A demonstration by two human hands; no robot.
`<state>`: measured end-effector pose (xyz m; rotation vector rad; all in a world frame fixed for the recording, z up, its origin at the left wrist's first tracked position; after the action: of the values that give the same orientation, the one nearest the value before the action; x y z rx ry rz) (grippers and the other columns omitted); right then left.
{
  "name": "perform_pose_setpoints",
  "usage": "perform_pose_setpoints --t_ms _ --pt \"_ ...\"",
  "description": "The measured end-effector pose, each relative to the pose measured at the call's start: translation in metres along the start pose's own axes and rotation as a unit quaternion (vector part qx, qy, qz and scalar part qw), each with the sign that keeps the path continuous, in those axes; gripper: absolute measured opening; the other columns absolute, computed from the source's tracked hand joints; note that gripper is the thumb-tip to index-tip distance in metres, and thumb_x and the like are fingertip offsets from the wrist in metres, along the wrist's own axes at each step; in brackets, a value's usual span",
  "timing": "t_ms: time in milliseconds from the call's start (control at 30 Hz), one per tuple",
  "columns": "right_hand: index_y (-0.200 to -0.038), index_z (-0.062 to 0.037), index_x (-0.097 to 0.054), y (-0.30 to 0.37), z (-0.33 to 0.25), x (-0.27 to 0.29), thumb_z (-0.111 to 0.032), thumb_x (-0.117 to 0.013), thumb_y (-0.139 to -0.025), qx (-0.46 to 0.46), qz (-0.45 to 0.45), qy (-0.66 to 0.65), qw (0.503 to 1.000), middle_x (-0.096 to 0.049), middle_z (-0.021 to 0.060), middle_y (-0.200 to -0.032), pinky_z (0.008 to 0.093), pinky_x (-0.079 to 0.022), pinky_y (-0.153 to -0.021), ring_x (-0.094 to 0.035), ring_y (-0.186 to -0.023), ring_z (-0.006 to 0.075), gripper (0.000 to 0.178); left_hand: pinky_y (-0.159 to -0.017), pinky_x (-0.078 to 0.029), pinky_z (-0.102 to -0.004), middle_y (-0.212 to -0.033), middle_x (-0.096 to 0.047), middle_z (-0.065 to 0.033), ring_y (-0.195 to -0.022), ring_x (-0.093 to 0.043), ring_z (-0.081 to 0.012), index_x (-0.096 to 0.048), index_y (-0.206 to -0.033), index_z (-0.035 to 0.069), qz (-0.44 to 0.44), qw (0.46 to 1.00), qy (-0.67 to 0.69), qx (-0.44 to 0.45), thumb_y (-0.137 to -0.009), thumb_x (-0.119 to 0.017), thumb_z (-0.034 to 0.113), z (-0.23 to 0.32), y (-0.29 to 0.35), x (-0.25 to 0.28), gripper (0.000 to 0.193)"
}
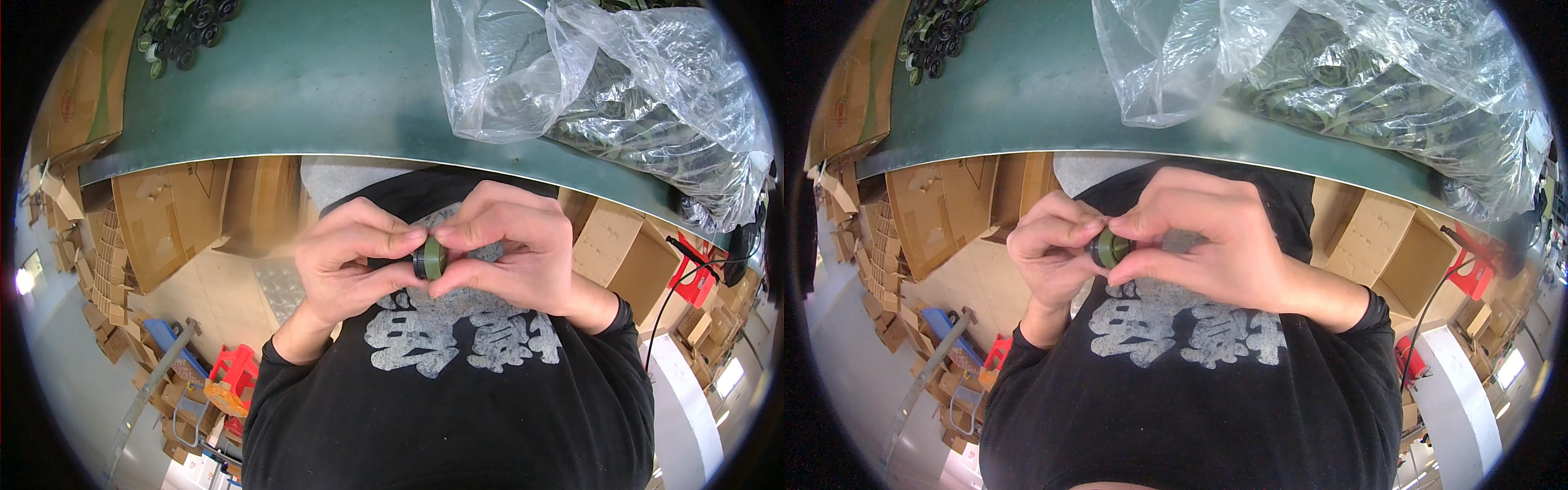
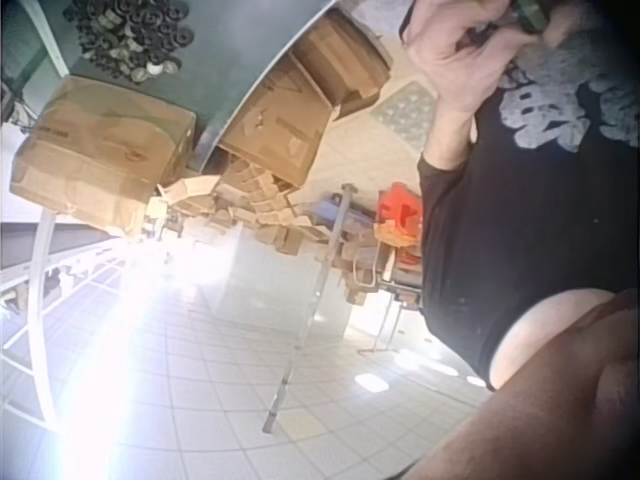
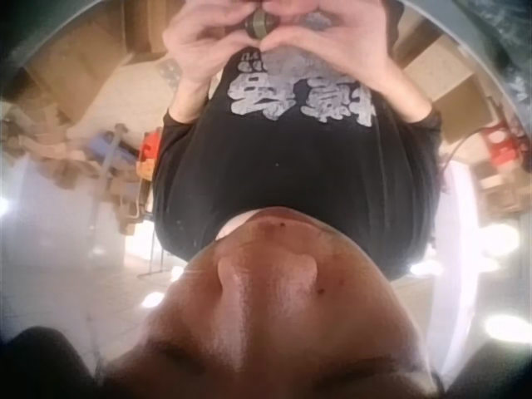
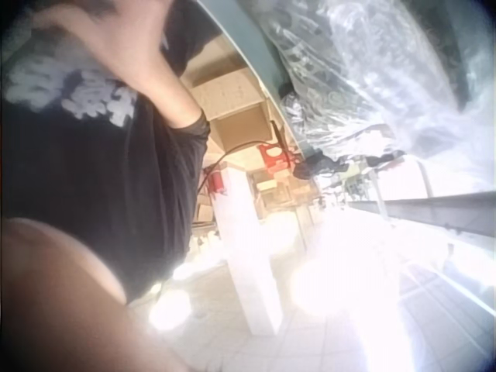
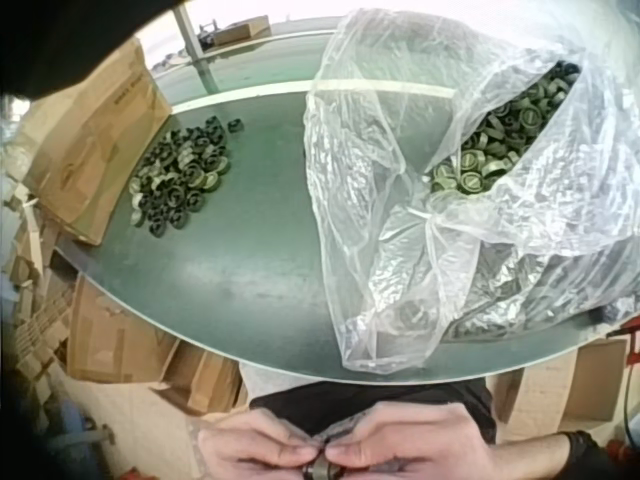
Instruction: The person assembles black rubber rings into green plastic housings by hand at a workbench.
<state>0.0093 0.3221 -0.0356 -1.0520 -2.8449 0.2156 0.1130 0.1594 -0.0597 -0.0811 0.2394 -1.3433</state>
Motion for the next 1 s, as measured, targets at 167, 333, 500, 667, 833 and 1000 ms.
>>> perform_pose_setpoints --t_ms 167,333,500,667,833,1000 --pt "-0.077 0.001 -0.063 0.004 0.01 -0.002 -0.01 -0.083 -0.061 -0.047 -0.007 -0.077 0.996 -0.059 0.0064 -0.073 0.0252 -0.043 -0.056 -0.057 -0.065 0.0143 0.027 -0.064 -0.051 -0.0252 -0.082 -0.063 -0.0096 -0.076 -0.062 -0.0158 -0.069 -0.092 -0.002 -0.015 1.0 -0.018 0.007 -0.059 -0.083 0.003 0.001 0.0 0.0 0.036" --pt "-0.078 -0.0013 -0.06 0.005 0.017 -0.009 -0.007 -0.084 -0.061 -0.101 0.052 -0.204 0.972 -0.056 0.0034 -0.077 0.0226 -0.042 -0.059 -0.052 -0.069 0.0089 0.03 -0.062 -0.047 -0.0234 -0.081 -0.059 -0.0076 -0.071 -0.058 -0.0133 -0.066 -0.105 -0.002 -0.043 0.984 -0.169 -0.035 -0.067 -0.08 0.009 0.006 -0.006 -0.006 0.043" --pt "-0.08 -0.0047 -0.055 -0.001 0.018 -0.007 -0.011 -0.086 -0.06 -0.048 0.11 -0.144 0.982 -0.052 0.0003 -0.077 0.0199 -0.039 -0.056 -0.045 -0.064 0.0056 0.037 -0.062 -0.044 -0.0222 -0.088 -0.057 -0.009 -0.069 -0.055 -0.0123 -0.059 -0.118 -0.003 -0.05 0.998 -0.018 0.036 -0.077 -0.072 0.015 0.006 -0.012 -0.02 0.046" --pt "-0.079 -0.0053 -0.054 -0.004 0.014 0.001 -0.017 -0.086 -0.06 -0.028 0.067 -0.039 0.997 -0.051 -0.0009 -0.074 0.0205 -0.038 -0.052 -0.045 -0.06 0.0059 0.04 -0.06 -0.042 -0.0221 -0.09 -0.057 -0.0093 -0.069 -0.054 -0.0115 -0.06 -0.115 -0.004 -0.042 0.99 0.051 0.128 -0.078 -0.067 0.007 0.006 -0.01 -0.015 0.039" --pt "-0.08 -0.0037 -0.055 -0.01 0.006 0.006 -0.02 -0.082 -0.065 -0.021 0.013 0.06 0.998 -0.052 0.0034 -0.071 0.0259 -0.042 -0.051 -0.05 -0.058 0.014 0.035 -0.059 -0.043 -0.0233 -0.082 -0.06 -0.0093 -0.066 -0.054 -0.0128 -0.064 -0.106 -0.003 0.0 0.991 -0.128 0.034 -0.075 -0.062 -0.001 0.014 -0.014 -0.014 0.031" --pt "-0.077 -0.0031 -0.053 -0.009 0.012 0.008 -0.018 -0.074 -0.071 0.064 -0.066 0.121 0.988 -0.051 0.0076 -0.07 0.0327 -0.042 -0.051 -0.052 -0.058 0.0253 0.027 -0.057 -0.044 -0.0249 -0.078 -0.06 -0.0093 -0.064 -0.054 -0.0135 -0.064 -0.104 -0.003 -0.018 0.974 -0.223 -0.028 -0.082 -0.06 0.004 0.021 -0.021 -0.015 0.024"
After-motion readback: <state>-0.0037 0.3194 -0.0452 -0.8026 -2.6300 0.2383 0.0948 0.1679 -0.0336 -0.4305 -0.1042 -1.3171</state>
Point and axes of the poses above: each hand's wrist, its own y-axis away from the middle knuckle, its own x-axis out of the back of the hand, z = x × y, the point moved 1 cm from there along -y, towards the middle knuckle
